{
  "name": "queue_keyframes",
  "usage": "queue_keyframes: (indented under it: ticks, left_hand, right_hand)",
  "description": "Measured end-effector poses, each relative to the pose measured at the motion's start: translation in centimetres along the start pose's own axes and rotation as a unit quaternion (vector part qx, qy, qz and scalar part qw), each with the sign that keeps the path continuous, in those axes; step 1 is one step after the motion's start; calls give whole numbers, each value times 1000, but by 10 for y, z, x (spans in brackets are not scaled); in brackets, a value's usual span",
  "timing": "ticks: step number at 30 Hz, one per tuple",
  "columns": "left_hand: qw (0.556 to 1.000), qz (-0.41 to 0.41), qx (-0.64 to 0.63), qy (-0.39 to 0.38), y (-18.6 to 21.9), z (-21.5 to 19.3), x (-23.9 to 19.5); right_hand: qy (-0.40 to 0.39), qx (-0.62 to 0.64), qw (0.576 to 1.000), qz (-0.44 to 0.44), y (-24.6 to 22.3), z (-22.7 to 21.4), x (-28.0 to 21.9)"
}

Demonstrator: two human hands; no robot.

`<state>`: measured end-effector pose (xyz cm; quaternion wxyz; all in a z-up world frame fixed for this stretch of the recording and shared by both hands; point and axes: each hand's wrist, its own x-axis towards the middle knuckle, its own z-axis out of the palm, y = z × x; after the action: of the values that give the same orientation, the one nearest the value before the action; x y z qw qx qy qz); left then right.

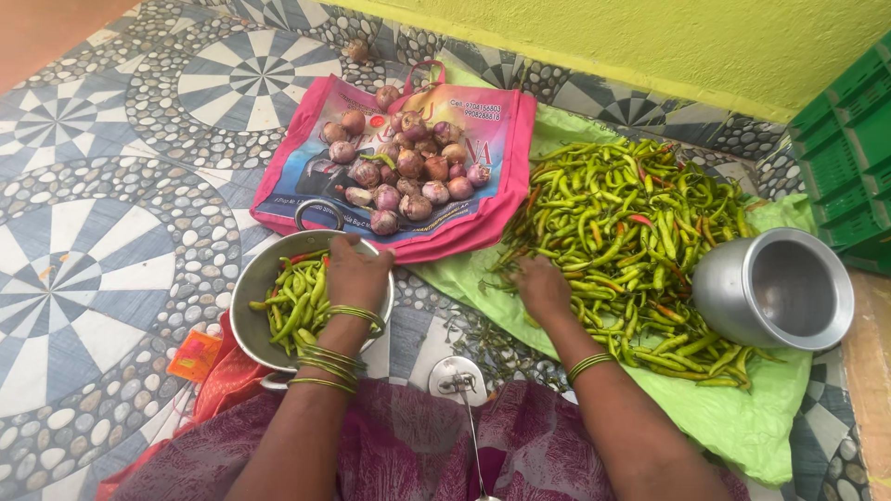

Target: The person sits on the floor and repeatedly picks green chilies from a large pile, removes the stems by hand, and places the trimmed chilies into a metal pot. A bag of onions and a metal cup are visible nearby.

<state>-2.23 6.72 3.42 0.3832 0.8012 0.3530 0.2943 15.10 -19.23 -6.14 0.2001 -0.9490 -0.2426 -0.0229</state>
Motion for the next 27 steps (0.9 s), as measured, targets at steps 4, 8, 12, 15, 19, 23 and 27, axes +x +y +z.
queue_keyframes:
  ticks: [4,8,12,15,19,23,27]
  left_hand:
    - [991,-10,1,-130,8,24,-24]
    - [977,75,-23,-199,21,23,-33]
    - [955,99,29,-277,34,18,-52]
    - [934,127,40,-332,45,22,-78]
    - [926,174,45,-333,54,20,-99]
    - [944,133,65,-295,58,14,-103]
    - [952,245,-23,-184,60,5,-96]
  right_hand:
    - [-53,-71,995,35,-12,12,5]
    - [-27,-4,998,50,-18,-19,13]
    - [-40,90,992,72,-35,-60,16]
    - [-77,159,983,58,-56,-75,-3]
    - [-138,375,908,126,-81,-77,-36]
    - [-132,440,878,133,-82,-75,-53]
    - [-179,533,812,159,-75,-76,-53]
